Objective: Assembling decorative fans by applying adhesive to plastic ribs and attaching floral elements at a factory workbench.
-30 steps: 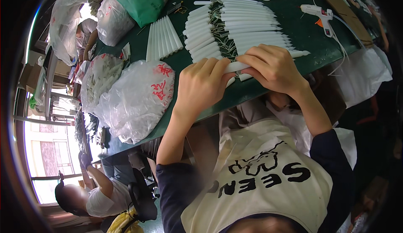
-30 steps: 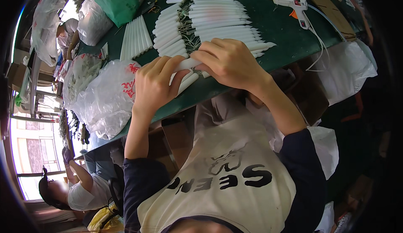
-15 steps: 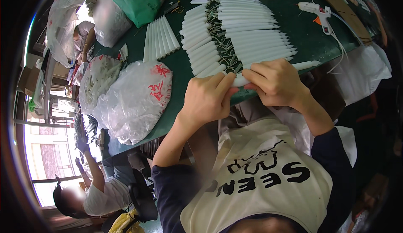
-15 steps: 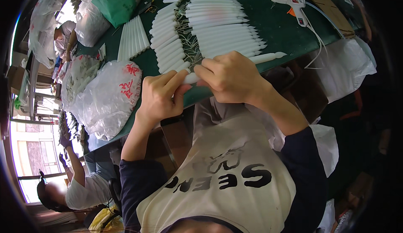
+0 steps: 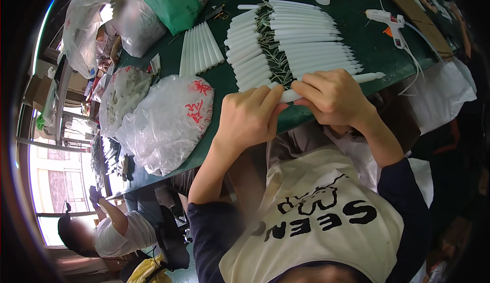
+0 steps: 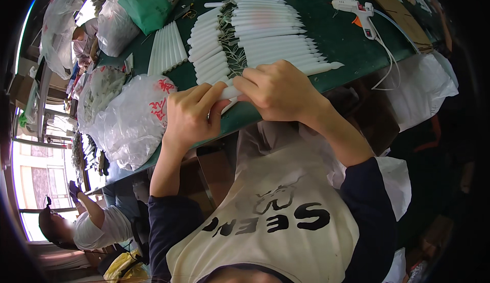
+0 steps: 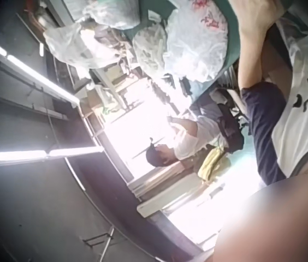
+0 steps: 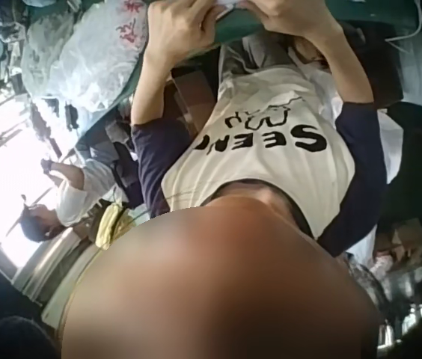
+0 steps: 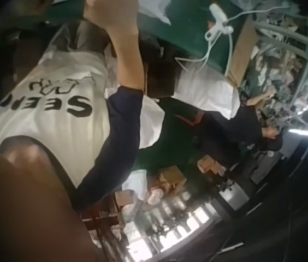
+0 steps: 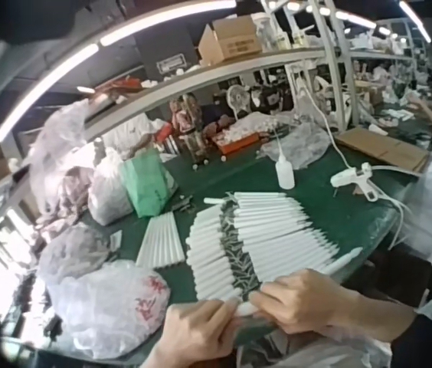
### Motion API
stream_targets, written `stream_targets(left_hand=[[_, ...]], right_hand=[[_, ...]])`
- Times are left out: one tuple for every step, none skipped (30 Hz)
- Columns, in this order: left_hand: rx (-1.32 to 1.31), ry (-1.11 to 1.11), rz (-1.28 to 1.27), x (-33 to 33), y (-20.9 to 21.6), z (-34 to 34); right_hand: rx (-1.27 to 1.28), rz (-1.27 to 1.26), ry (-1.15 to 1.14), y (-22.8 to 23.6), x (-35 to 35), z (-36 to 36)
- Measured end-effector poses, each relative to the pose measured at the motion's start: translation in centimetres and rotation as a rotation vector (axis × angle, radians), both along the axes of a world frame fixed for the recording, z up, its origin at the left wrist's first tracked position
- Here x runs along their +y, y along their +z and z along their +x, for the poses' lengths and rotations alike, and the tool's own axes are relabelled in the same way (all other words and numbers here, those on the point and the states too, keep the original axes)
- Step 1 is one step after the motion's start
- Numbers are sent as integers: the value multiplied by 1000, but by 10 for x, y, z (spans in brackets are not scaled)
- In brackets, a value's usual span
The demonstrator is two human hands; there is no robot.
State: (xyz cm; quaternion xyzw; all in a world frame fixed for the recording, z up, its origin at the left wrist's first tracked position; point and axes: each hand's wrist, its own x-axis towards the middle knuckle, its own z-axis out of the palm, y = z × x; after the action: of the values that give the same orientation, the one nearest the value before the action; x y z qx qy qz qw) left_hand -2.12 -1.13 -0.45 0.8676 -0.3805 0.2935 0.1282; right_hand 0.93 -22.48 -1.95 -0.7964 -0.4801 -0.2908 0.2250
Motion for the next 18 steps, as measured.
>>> stream_targets(left_hand=[[-27, 14, 22, 0, 1, 0], [-53, 29, 44, 0, 1, 0], [-55, 31, 45, 0, 2, 1], [-103, 32, 41, 0, 2, 3], [-151, 32, 38, -1, 2, 4], [-153, 34, 38, -1, 2, 4], [-168, 42, 35, -1, 2, 5], [-184, 50, 31, -1, 2, 6], [-186, 60, 33, 1, 2, 5], [-164, 71, 6, 3, 1, 4], [-144, 82, -21, 5, 1, 5], [-148, 95, -21, 8, -1, 6], [-161, 114, -57, 13, -4, 8], [-173, 132, -93, 18, -7, 10], [-179, 145, -94, 23, -8, 12], [-178, 166, -127, 29, -10, 13], [-177, 189, -160, 34, -10, 13], [-151, 229, -181, 36, -9, 12]], right_hand=[[0, -1, 0, -1, 1, 1], [-1, 7, -5, -4, 4, 3], [-4, 15, -8, -5, 6, 4], [-7, 16, -6, -5, 7, 6], [0, 13, -25, -4, 7, 7], [6, 9, -46, -5, 7, 9], [3, 9, -45, -4, 7, 9], [24, 21, -92, -3, 7, 9], [47, 34, -128, -3, 10, 9], [45, 35, -119, -3, 11, 8], [17, 54, -141, -2, 11, 6], [-13, 72, -158, -1, 12, 7], [-17, 72, -144, -1, 12, 9], [-60, 90, -117, -2, 9, 12], [-105, 109, -92, -1, 4, 13], [-71, 120, -89, -5, 2, 13], [-74, 120, -74, -5, 1, 12], [-134, 134, -105, -3, -2, 11]])
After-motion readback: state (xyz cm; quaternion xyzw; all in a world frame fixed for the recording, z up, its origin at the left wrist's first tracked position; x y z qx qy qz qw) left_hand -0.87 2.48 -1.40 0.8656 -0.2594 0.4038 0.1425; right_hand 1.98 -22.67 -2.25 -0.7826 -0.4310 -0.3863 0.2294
